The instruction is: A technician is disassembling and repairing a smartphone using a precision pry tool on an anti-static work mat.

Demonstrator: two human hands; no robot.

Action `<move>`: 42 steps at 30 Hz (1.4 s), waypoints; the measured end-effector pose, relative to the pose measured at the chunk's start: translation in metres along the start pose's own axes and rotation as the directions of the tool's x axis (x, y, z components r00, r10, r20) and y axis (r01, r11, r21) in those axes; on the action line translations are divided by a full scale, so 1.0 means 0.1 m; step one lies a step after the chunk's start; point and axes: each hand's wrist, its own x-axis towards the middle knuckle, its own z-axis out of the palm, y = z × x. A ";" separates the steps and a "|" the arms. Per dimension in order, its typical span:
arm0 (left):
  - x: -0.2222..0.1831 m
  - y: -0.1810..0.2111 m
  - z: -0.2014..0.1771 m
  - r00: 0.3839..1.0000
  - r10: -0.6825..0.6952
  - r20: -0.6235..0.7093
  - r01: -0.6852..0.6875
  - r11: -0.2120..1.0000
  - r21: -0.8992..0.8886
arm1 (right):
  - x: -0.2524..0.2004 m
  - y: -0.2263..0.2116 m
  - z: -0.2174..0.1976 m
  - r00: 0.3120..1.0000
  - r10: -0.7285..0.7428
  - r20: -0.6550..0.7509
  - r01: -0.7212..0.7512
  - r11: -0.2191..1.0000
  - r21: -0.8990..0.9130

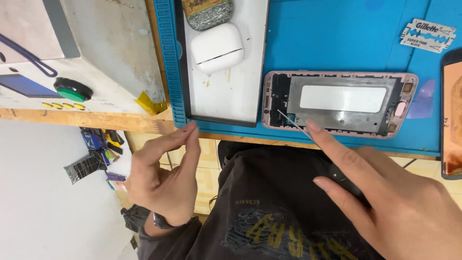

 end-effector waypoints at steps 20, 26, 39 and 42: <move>0.70 0.22 0.25 0.497 0.573 0.652 -0.620 0.760 -0.195 | -0.41 -0.13 -0.09 0.855 0.316 0.411 -0.515 0.432 0.740; 0.46 0.22 0.30 0.578 0.637 0.511 -0.698 0.709 -0.095 | -0.57 -0.07 -0.02 0.964 0.207 0.169 -0.260 0.576 0.775; -0.37 -0.08 0.63 0.915 0.313 0.254 -0.247 0.934 -0.259 | -0.38 -0.04 0.11 0.892 0.133 0.432 -0.251 0.940 0.229; -0.31 -0.12 0.58 0.887 0.383 0.258 -0.327 0.915 -0.235 | -0.35 0.01 0.23 0.943 0.075 0.325 -0.141 0.973 0.185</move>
